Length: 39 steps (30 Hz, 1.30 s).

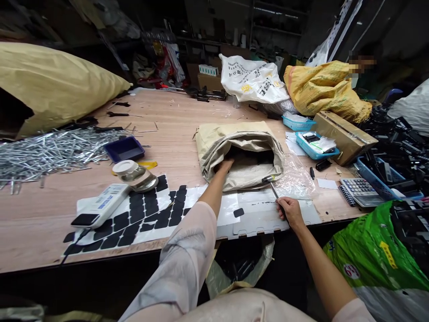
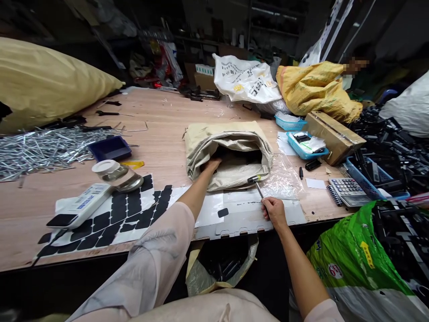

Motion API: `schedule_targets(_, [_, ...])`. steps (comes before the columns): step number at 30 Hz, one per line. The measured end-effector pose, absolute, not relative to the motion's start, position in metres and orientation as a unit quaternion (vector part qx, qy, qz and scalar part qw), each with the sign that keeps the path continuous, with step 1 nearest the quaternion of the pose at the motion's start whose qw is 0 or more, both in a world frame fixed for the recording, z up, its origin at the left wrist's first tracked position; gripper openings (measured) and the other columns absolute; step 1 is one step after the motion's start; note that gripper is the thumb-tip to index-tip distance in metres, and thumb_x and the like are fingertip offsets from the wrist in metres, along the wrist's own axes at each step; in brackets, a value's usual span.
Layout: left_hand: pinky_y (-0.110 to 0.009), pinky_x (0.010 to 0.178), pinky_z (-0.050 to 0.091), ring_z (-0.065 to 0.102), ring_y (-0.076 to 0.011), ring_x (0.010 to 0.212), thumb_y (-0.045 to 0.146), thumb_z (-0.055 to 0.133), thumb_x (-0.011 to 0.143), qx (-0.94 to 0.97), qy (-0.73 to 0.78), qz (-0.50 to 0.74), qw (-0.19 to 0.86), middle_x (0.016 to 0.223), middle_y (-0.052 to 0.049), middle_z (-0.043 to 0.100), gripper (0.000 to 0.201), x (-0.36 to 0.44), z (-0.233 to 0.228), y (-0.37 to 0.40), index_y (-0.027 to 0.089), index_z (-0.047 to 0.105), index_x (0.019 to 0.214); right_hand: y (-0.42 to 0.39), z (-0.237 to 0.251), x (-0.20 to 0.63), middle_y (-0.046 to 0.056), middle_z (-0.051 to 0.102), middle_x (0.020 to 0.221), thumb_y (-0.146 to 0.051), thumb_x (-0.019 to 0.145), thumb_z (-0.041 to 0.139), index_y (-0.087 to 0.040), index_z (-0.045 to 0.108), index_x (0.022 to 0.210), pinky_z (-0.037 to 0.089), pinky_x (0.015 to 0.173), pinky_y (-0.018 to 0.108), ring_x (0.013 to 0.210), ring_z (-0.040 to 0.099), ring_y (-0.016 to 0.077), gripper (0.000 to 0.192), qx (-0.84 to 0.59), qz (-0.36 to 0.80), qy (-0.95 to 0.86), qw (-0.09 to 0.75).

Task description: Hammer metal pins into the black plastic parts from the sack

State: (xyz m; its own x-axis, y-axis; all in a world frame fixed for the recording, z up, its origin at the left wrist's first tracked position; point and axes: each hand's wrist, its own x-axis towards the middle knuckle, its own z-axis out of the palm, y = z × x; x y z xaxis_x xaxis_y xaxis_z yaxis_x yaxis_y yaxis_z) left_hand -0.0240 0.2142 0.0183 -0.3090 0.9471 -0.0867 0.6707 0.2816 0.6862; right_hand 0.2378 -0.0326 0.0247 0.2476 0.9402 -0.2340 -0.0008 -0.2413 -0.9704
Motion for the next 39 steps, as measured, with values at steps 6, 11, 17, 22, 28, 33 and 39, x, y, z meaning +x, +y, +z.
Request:
schedule_targets(6, [-0.046,0.098,0.049,0.063,-0.0389,0.120,0.037,0.067,0.082,0.606,0.729,0.231,0.220,0.135,-0.018,0.064,0.064,0.031,0.026,0.180,0.023,0.057,0.144,-0.033,0.029,0.237,-0.001,0.059,0.056,-0.047,0.072,0.073,-0.015,0.068,0.074,0.035,0.031,0.019,0.038,0.048,0.0087,0.032,-0.628,0.479,-0.379,0.482])
schedule_targets(11, [-0.048,0.110,0.042,0.051,-0.0380,0.134,0.044,0.073,0.081,0.723,0.614,0.222,0.225,0.150,-0.011,0.053,0.068,0.051,0.028,0.155,0.030,0.057,0.146,-0.034,0.031,0.237,-0.001,0.060,0.056,-0.046,0.071,0.073,-0.016,0.069,0.075,0.036,0.031,0.020,0.038,0.048,0.0091,0.031,-0.629,0.476,-0.380,0.483])
schedule_targets(17, [-0.032,0.100,0.048,0.064,-0.0237,0.113,0.027,0.063,0.090,0.703,0.621,0.271,0.217,0.120,-0.003,0.074,0.031,0.008,0.025,0.150,0.029,0.076,0.119,-0.034,0.030,0.237,-0.001,0.060,0.056,-0.043,0.071,0.073,-0.015,0.069,0.074,0.035,0.031,0.019,0.038,0.047,0.0088,0.028,-0.624,0.480,-0.371,0.492])
schedule_targets(22, [-0.034,0.104,0.047,0.063,-0.0245,0.112,0.022,0.066,0.085,0.703,0.625,0.287,0.180,0.119,-0.004,0.073,0.029,-0.013,0.024,0.137,0.026,0.079,0.111,-0.035,0.030,0.237,-0.001,0.060,0.055,-0.041,0.071,0.072,-0.015,0.069,0.073,0.036,0.031,0.019,0.038,0.048,0.0090,0.026,-0.625,0.479,-0.369,0.494])
schedule_targets(28, [-0.033,0.107,0.047,0.062,-0.0232,0.117,0.014,0.053,0.090,0.660,0.651,0.342,0.154,0.122,-0.007,0.070,0.039,-0.023,0.034,0.122,0.022,0.074,0.122,-0.037,0.032,0.237,-0.001,0.061,0.056,-0.042,0.071,0.073,-0.015,0.070,0.075,0.037,0.031,0.020,0.038,0.048,0.0092,0.028,-0.627,0.473,-0.373,0.495])
schedule_targets(33, [-0.033,0.099,0.049,0.065,-0.0243,0.111,0.027,0.053,0.096,0.635,0.695,0.274,0.194,0.112,-0.007,0.075,0.035,-0.041,0.049,0.120,0.024,0.070,0.126,-0.037,0.032,0.237,0.000,0.062,0.056,-0.044,0.070,0.074,-0.015,0.070,0.075,0.037,0.031,0.020,0.038,0.048,0.0092,0.031,-0.635,0.465,-0.373,0.492])
schedule_targets(39, [-0.041,0.089,0.050,0.066,-0.0325,0.109,0.041,0.061,0.092,0.633,0.733,0.171,0.183,0.112,-0.018,0.072,0.030,-0.008,0.057,0.136,0.017,0.076,0.102,-0.037,0.031,0.238,0.000,0.062,0.056,-0.045,0.072,0.074,-0.014,0.071,0.075,0.037,0.030,0.020,0.038,0.048,0.0091,0.032,-0.633,0.455,-0.383,0.494])
